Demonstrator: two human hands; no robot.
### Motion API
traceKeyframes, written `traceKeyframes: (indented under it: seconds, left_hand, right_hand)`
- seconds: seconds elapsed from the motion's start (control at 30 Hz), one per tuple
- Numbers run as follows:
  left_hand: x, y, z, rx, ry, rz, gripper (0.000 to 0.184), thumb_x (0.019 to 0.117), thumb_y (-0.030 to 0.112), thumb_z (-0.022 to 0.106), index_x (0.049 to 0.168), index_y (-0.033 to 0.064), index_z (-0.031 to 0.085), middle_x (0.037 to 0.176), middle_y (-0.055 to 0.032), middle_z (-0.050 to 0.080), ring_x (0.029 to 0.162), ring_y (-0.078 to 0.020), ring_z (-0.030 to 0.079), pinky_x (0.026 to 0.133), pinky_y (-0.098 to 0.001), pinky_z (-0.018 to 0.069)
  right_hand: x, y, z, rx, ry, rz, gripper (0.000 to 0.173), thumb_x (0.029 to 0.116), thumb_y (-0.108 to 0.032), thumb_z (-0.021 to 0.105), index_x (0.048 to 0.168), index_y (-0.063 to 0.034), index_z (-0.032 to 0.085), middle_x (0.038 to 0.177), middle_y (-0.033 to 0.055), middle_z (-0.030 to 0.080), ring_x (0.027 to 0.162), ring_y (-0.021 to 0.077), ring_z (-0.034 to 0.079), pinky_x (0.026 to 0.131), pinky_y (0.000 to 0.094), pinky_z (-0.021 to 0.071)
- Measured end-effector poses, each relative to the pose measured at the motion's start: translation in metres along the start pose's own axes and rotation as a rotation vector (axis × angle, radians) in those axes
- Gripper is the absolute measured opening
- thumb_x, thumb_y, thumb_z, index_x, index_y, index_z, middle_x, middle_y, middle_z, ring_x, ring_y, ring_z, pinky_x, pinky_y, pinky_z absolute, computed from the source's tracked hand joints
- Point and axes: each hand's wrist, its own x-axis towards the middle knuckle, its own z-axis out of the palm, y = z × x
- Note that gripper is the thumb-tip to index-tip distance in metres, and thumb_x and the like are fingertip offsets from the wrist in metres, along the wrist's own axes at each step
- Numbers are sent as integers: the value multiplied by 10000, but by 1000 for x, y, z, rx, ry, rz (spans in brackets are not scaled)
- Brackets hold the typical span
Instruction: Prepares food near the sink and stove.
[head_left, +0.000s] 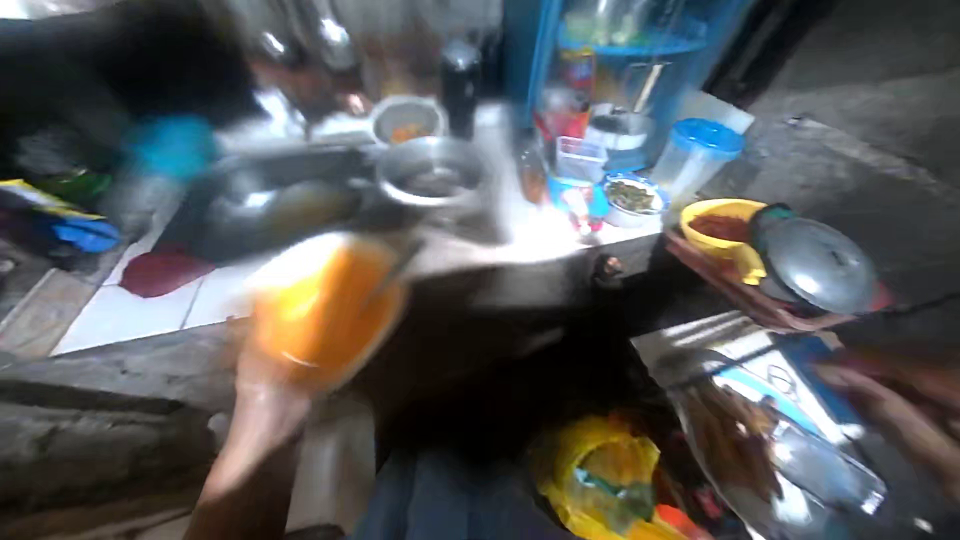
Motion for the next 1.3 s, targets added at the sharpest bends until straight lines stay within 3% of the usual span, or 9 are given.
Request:
traceKeyframes:
  seconds: [0.13, 0.3, 0.47, 0.63, 0.83, 0.93, 1.03, 1.13, 1.3]
  left_hand:
    - [56, 9, -28, -46, 5, -3, 508, 1125, 429, 217, 1375, 101, 515, 1111, -56, 695, 944, -152, 720, 691, -350, 629]
    - [116, 2, -66, -26, -27, 66, 551, 1125, 408, 131, 1437, 105, 468, 1211, -56, 682, 1052, -153, 693, 845, -379, 612]
    - [135, 0, -70, 57, -20, 77, 528, 1133, 362, 181, 1434, 59, 492, 1259, -57, 661, 1130, -100, 651, 962, -315, 565]
    - [139, -5, -68, -14, -16, 11, 556, 1128, 392, 158, 1413, 73, 512, 1230, -70, 680, 1117, -131, 669, 930, -334, 584]
    - [160, -19, -89, 7, -28, 26, 586, 1124, 403, 123, 1492, 63, 427, 1350, -91, 622, 1200, -140, 628, 1014, -363, 545]
    - [162, -24, -94, 22, -33, 7, 588, 1123, 403, 130, 1489, 60, 437, 1354, -91, 622, 1213, -139, 622, 1022, -359, 541]
    - [159, -24, -90, 9, -49, 7, 563, 1124, 386, 152, 1461, 45, 447, 1302, -78, 640, 1175, -116, 637, 984, -331, 561]
    - [155, -22, -83, 11, -71, -29, 567, 1126, 392, 159, 1452, 54, 476, 1309, -82, 641, 1192, -116, 626, 1008, -332, 541]
    - [150, -15, -70, -52, -7, -133, 539, 1131, 384, 175, 1404, 58, 507, 1210, -81, 671, 1081, -127, 669, 900, -327, 582]
  right_hand:
    - [116, -69, 94, -52, -47, -260, 326, 976, -301, 557, 959, -43, 757, 890, 153, 737, 779, 348, 728, 670, 581, 577]
    - [213, -147, 174, -18, -579, -163, 311, 1047, -253, 569, 1161, -9, 724, 1096, 232, 712, 1052, 431, 682, 909, 615, 516]
    - [253, -202, 238, 310, -52, -402, 276, 1011, -214, 591, 1142, -18, 733, 1099, 183, 718, 954, 310, 718, 847, 480, 598]
    - [293, -236, 250, 283, 164, -467, 212, 979, -174, 610, 1046, -29, 748, 1056, 171, 706, 950, 302, 717, 801, 465, 607]
    - [285, -239, 272, 285, -530, -23, 299, 1032, -157, 526, 1218, 22, 676, 1198, 223, 676, 1116, 368, 667, 978, 541, 512]
    - [266, -247, 301, 374, -95, -221, 230, 995, -122, 557, 1040, 26, 727, 1013, 196, 711, 866, 300, 717, 771, 435, 598]
    - [274, -266, 302, 304, 359, -493, 271, 982, -215, 561, 1073, -58, 763, 1076, 184, 734, 984, 321, 713, 828, 443, 578]
    - [291, -277, 286, 256, 110, -553, 316, 988, -299, 611, 1115, -48, 754, 1158, 229, 713, 1129, 424, 669, 936, 612, 503]
    - [299, -286, 263, 98, -144, -556, 212, 989, -141, 613, 940, 37, 719, 867, 213, 711, 870, 401, 718, 768, 552, 561]
